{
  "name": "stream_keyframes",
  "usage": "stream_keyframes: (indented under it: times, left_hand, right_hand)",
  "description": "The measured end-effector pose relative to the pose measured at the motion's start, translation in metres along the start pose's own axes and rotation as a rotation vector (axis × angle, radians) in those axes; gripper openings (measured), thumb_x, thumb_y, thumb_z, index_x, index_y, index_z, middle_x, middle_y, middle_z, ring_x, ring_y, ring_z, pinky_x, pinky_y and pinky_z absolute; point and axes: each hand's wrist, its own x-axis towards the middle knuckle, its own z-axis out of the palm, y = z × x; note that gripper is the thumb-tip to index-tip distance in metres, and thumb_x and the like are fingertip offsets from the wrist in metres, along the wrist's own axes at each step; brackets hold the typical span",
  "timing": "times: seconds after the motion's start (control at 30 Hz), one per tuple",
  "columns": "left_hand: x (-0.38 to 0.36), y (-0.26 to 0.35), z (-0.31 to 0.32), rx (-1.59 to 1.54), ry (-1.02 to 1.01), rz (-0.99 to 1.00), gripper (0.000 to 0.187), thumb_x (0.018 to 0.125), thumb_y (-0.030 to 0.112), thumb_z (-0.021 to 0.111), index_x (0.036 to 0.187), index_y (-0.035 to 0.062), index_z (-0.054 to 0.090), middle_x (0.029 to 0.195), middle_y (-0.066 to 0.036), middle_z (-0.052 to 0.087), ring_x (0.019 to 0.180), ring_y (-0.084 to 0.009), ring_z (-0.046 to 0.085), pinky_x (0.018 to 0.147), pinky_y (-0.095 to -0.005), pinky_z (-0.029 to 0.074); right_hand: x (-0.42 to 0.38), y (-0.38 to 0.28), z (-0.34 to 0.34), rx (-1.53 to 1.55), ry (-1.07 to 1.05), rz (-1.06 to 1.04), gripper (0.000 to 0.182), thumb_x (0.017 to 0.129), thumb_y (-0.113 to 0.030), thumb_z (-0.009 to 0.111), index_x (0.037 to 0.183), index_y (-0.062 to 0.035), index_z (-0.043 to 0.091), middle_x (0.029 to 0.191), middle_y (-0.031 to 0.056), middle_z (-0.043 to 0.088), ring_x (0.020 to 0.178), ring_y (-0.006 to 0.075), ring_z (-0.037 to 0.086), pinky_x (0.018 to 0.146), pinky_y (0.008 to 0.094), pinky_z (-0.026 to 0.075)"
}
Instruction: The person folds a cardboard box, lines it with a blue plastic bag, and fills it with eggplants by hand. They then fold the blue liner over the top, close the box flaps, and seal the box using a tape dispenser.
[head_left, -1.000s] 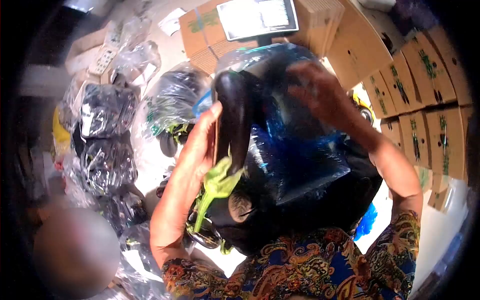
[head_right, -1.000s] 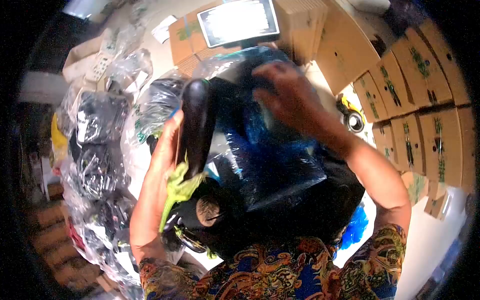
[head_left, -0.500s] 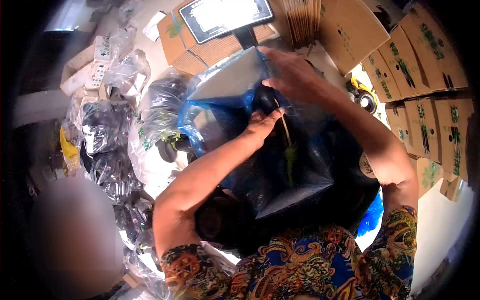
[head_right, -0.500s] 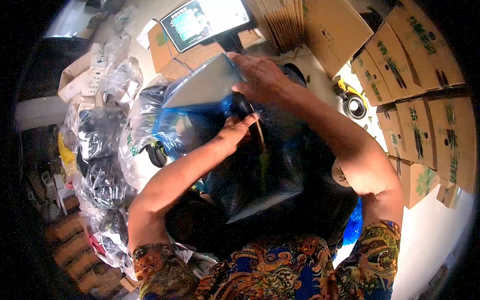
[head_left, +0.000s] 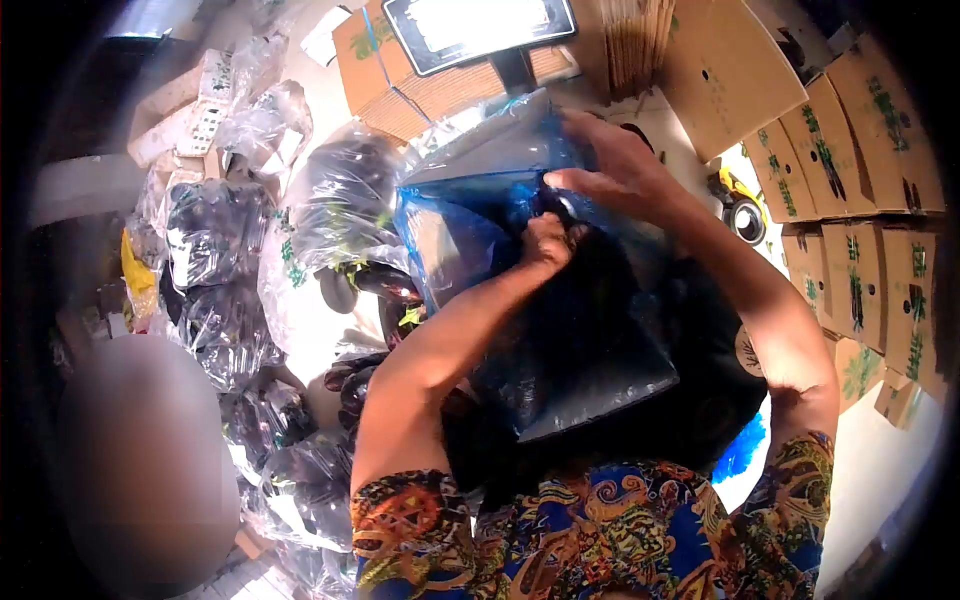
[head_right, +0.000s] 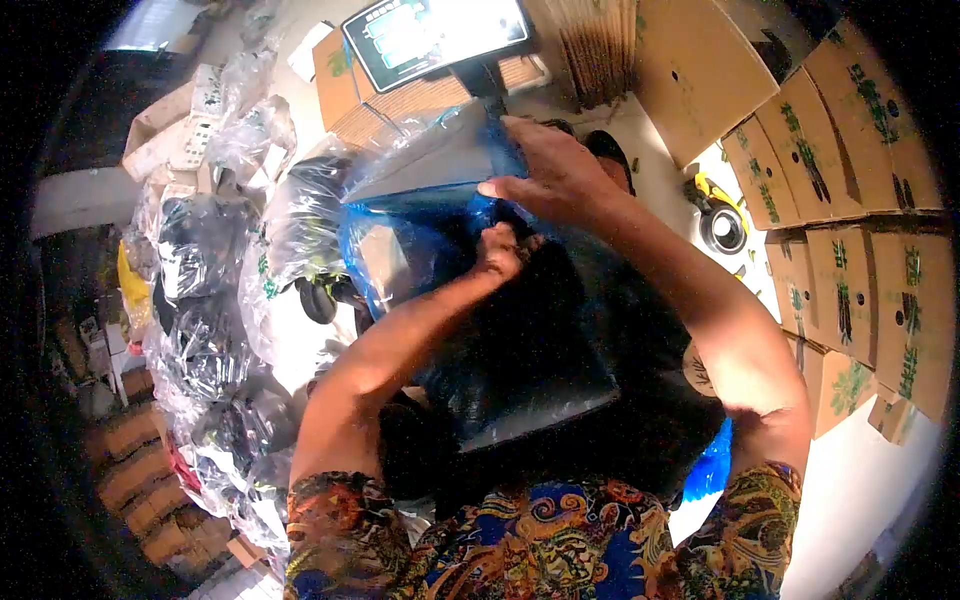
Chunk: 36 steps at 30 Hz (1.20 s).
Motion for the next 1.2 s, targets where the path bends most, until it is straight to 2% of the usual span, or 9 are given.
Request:
stream_keyframes:
  times: [0.17,0.27,0.33,0.57,0.7,0.8,0.9,1.0,1.2]
  left_hand:
    - [-0.023,0.022,0.013,0.132,0.138,0.047,0.022,0.092,0.027,0.051,0.092,0.0073,0.060,0.088,-0.019,0.067,0.087,-0.0377,0.066,0.072,-0.0476,0.054]
    - [0.010,-0.006,0.038,0.125,0.002,0.188,0.022,0.093,0.023,0.045,0.106,0.0055,0.050,0.087,-0.016,0.067,0.083,-0.0357,0.067,0.068,-0.0488,0.053]
    - [0.005,0.014,0.020,0.179,-0.047,0.082,0.022,0.092,0.017,0.041,0.107,0.0063,0.052,0.088,-0.012,0.067,0.074,-0.0323,0.067,0.061,-0.0441,0.053]
    - [-0.050,0.005,-0.084,0.741,-0.394,0.488,0.024,0.090,0.015,0.043,0.103,0.0125,0.063,0.099,-0.011,0.065,0.096,-0.0315,0.059,0.081,-0.0367,0.049]
    - [-0.101,0.001,-0.152,0.174,-0.434,0.678,0.024,0.090,0.019,0.059,0.108,0.0038,0.063,0.101,-0.015,0.065,0.096,-0.0317,0.061,0.085,-0.0407,0.049]
    - [-0.138,-0.002,-0.199,-0.525,-0.577,0.473,0.028,0.089,0.016,0.065,0.113,0.0012,0.063,0.108,-0.012,0.067,0.092,-0.0209,0.065,0.079,-0.0326,0.053]
    - [-0.175,-0.069,-0.228,-0.995,-0.527,0.055,0.024,0.091,0.014,0.059,0.106,-0.0041,0.063,0.085,-0.014,0.069,0.079,-0.0229,0.068,0.071,-0.0302,0.054]
    - [-0.206,-0.178,-0.200,-1.447,-0.111,-0.054,0.029,0.091,0.022,0.057,0.098,-0.0064,0.059,0.074,-0.013,0.066,0.063,-0.0212,0.065,0.059,-0.0282,0.052]
    - [-0.210,-0.320,-0.138,-0.833,0.683,-0.620,0.030,0.085,0.022,0.063,0.109,0.0028,0.060,0.090,-0.013,0.066,0.082,-0.0227,0.064,0.071,-0.0329,0.050]
  right_hand:
    - [0.004,-0.010,-0.015,-0.144,-0.062,0.184,0.049,0.080,-0.033,0.069,0.114,0.0014,0.059,0.098,0.0240,0.064,0.092,0.0379,0.064,0.080,0.0430,0.049]
    - [0.000,0.001,-0.003,-0.264,-0.165,0.205,0.034,0.083,-0.027,0.067,0.106,-0.0024,0.064,0.090,0.0201,0.066,0.089,0.0328,0.066,0.078,0.0427,0.050]
    - [0.003,0.002,0.000,-0.157,0.045,0.128,0.022,0.087,-0.022,0.063,0.094,-0.0019,0.061,0.076,0.0111,0.059,0.075,0.0223,0.056,0.070,0.0348,0.046]
    - [0.000,0.007,-0.034,0.096,0.211,0.242,0.017,0.092,-0.015,0.057,0.084,-0.0008,0.059,0.064,0.0077,0.052,0.060,0.0161,0.049,0.058,0.0325,0.042]
    - [0.000,-0.012,-0.044,0.036,0.233,0.229,0.016,0.092,-0.016,0.058,0.086,-0.0017,0.060,0.067,0.0051,0.054,0.066,0.0124,0.050,0.061,0.0283,0.042]
    - [-0.001,-0.006,-0.052,0.059,0.279,0.269,0.019,0.093,-0.019,0.057,0.092,-0.0009,0.063,0.076,0.0056,0.060,0.073,0.0130,0.055,0.067,0.0261,0.044]
    - [-0.004,0.001,-0.064,-0.065,0.346,0.280,0.025,0.094,-0.024,0.056,0.102,-0.0010,0.063,0.086,0.0046,0.062,0.077,0.0129,0.056,0.069,0.0260,0.045]
    - [-0.005,-0.030,-0.067,0.078,0.316,0.419,0.023,0.095,-0.021,0.055,0.106,-0.0015,0.061,0.094,0.0022,0.061,0.087,0.0123,0.056,0.073,0.0260,0.046]
    - [-0.009,-0.101,-0.017,-0.070,-0.423,0.193,0.010,0.086,-0.006,0.061,0.096,-0.0024,0.061,0.085,0.0105,0.063,0.081,0.0228,0.062,0.071,0.0322,0.049]
